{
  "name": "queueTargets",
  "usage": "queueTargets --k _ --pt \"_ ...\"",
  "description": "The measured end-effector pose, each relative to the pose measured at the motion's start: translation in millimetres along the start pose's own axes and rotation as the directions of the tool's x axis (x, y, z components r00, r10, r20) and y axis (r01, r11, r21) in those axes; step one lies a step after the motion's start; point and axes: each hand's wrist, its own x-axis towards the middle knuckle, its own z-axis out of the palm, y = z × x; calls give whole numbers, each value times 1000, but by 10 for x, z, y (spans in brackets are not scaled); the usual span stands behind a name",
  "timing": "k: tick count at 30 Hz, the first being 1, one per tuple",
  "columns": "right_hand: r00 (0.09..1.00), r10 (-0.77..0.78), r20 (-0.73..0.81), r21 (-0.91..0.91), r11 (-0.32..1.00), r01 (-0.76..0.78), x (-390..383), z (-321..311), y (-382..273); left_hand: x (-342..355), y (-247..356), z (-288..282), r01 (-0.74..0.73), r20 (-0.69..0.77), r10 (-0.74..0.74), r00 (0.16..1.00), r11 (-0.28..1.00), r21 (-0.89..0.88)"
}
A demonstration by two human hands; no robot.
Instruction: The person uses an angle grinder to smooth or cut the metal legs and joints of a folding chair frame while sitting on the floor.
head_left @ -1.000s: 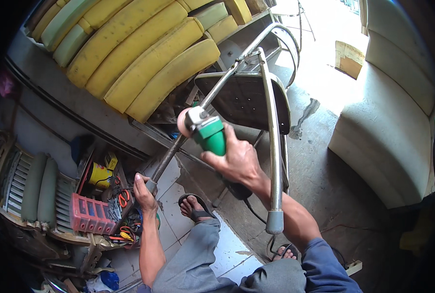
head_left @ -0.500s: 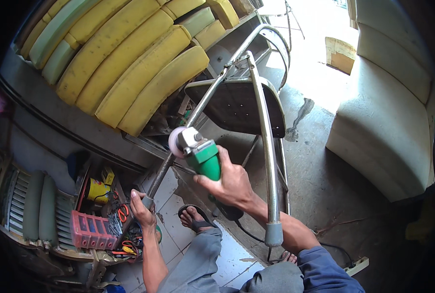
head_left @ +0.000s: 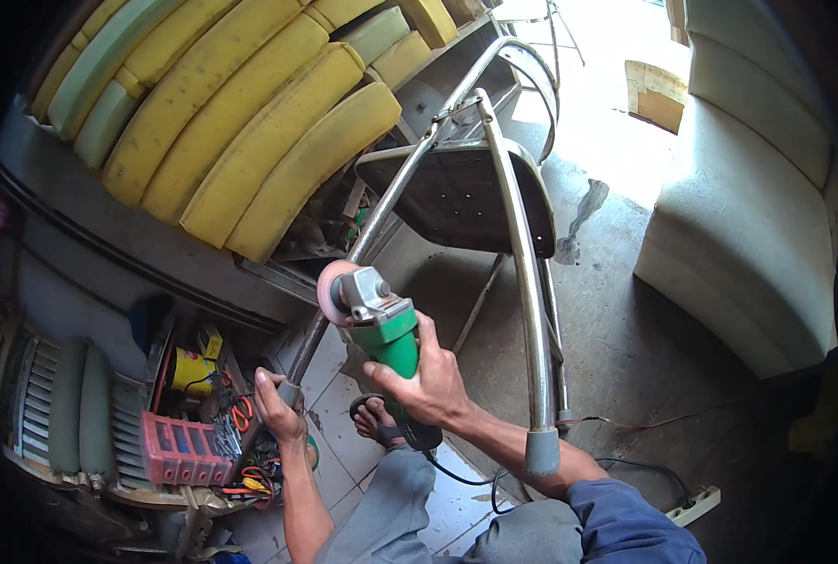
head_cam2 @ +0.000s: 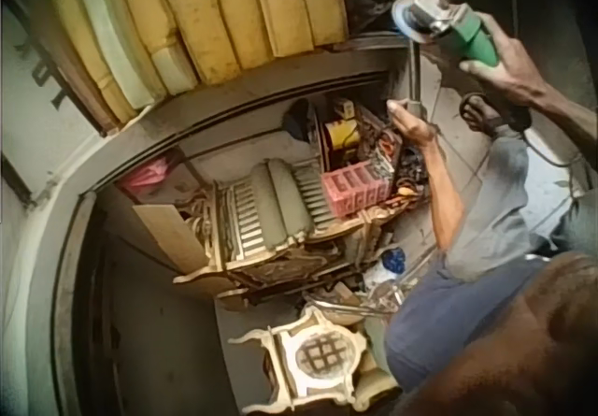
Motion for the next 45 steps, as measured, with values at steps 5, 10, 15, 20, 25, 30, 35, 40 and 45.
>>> queueTargets --k 5,10,15,20,25,30,35,40,45 --pt "954 154 -257 218 971 -98 862 -327 -172 69 -73 -128 -41 -27 42 999 998 47" --pt "935 166 -314 257 963 -84 1103 -536 63 16 -109 14 -83 -65 83 994 997 6" --pt "995 72 -76 70 995 -66 92 -120 74 -33 -17 -18 -8 -31 8 999 1000 6" --pt "988 -13 153 -307 950 60 -69 -197 -406 -33 -29 -83 23 -24 -25 999 997 -68" --pt "993 115 26 -375 922 -97 267 -328 -628 34 -109 -13 -22 -93 24 995 1000 19" --pt "981 28 192 -600 794 95 -102 -182 -591 -52 -51 172 -6 -105 -3 994 996 -89" --pt "974 33 224 -765 625 155 -215 108 -817 4 -154 81 -76 -175 75 982 997 2" --pt "1000 -25 9 -899 437 19 61 90 -1099 -156 24 361 -153 -197 145 970 988 -23" --pt "973 145 182 -924 365 118 -336 461 -1277 -139 -9 326 -160 -225 142 964 985 -62"
